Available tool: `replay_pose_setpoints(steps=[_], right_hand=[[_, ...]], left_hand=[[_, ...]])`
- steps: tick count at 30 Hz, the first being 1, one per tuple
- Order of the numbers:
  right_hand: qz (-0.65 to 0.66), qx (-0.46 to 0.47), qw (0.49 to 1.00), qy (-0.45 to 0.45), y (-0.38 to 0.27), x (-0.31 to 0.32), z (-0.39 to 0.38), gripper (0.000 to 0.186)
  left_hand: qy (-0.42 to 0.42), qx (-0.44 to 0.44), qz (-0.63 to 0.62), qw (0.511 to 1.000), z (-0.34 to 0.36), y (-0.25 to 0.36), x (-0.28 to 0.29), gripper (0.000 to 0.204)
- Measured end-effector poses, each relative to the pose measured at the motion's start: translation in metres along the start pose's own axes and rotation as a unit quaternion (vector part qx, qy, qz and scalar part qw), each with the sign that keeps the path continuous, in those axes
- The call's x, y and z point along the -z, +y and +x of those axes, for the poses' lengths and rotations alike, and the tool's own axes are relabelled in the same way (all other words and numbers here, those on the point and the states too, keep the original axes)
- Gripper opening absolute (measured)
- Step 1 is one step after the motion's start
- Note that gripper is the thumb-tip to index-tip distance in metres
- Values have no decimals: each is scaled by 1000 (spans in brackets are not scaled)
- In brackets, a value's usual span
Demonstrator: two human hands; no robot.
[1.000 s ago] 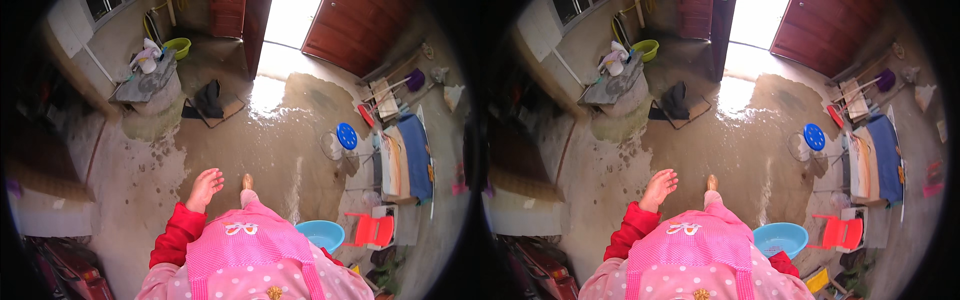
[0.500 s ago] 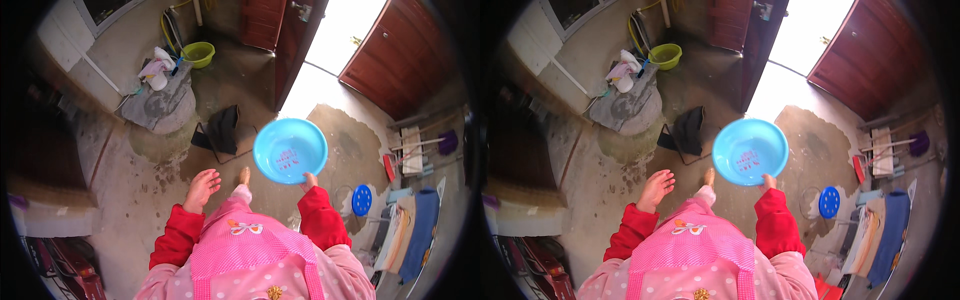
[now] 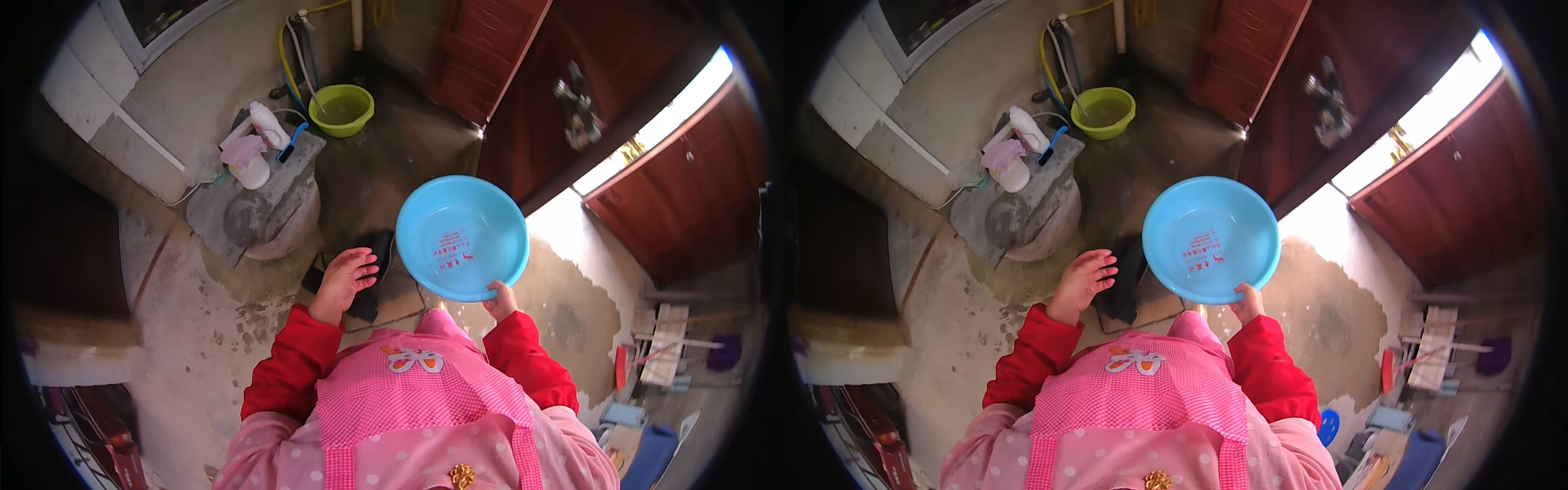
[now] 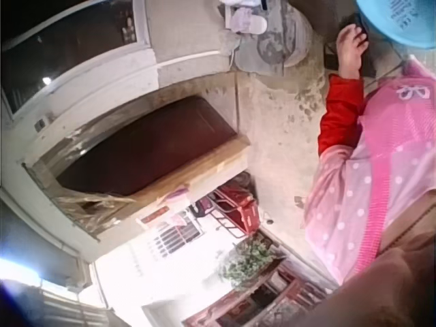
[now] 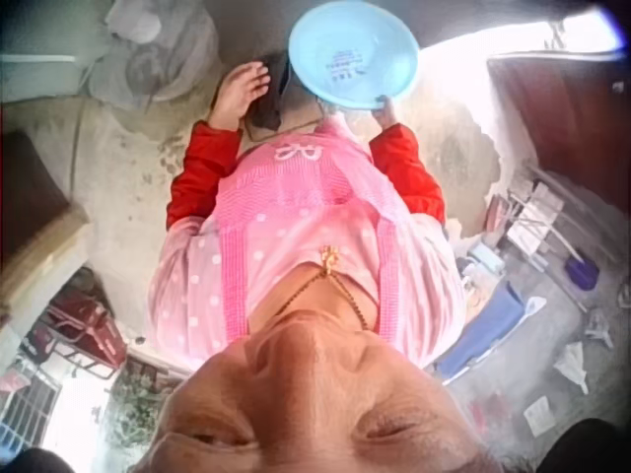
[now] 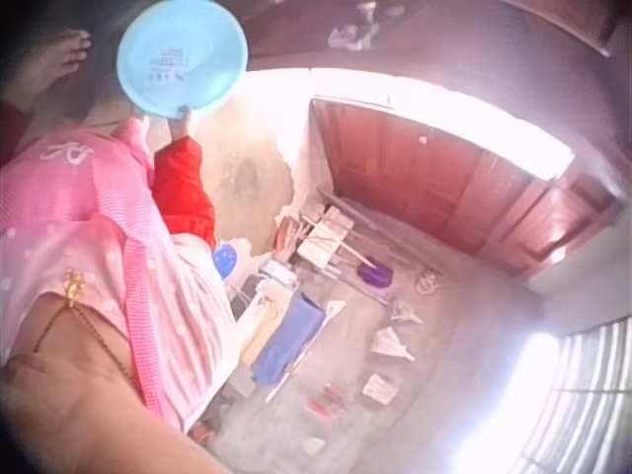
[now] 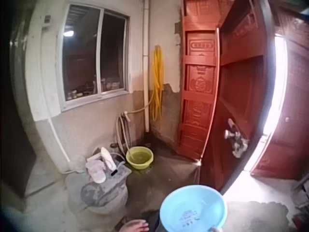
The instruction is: The person washes a dark piece of clothing by hand in a yellow basin filled with water. They scrub the item, rinse it, and wring it out. The person also carries a blue basin of water across the courtyard and pours it onto the ground, then uses a squeegee to push water toward a drain.
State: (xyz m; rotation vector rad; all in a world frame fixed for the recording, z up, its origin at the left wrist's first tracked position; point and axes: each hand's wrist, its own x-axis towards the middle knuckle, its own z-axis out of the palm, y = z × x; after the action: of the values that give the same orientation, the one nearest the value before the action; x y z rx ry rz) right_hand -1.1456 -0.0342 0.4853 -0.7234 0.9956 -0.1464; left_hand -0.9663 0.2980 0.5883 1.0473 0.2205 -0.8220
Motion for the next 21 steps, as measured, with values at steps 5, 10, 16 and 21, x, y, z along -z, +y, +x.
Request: replay_pose_setpoints(steps=[5,10,16,21], right_hand=[[-50,35,998,-21,-57,-59,142,36],[-292,196,929,-110,-125,-107,318,52],[-342,138,925,94,-190,-269,436,60],[-480,366,797,23,-201,-340,560,70]], left_hand=[[67,-23,-51,996,111,21,-14,20],[83,-61,-156,982,222,52,-52,21],[165,-64,-163,971,291,108,-86,22],[279,-76,-217,932,351,127,-51,18]])
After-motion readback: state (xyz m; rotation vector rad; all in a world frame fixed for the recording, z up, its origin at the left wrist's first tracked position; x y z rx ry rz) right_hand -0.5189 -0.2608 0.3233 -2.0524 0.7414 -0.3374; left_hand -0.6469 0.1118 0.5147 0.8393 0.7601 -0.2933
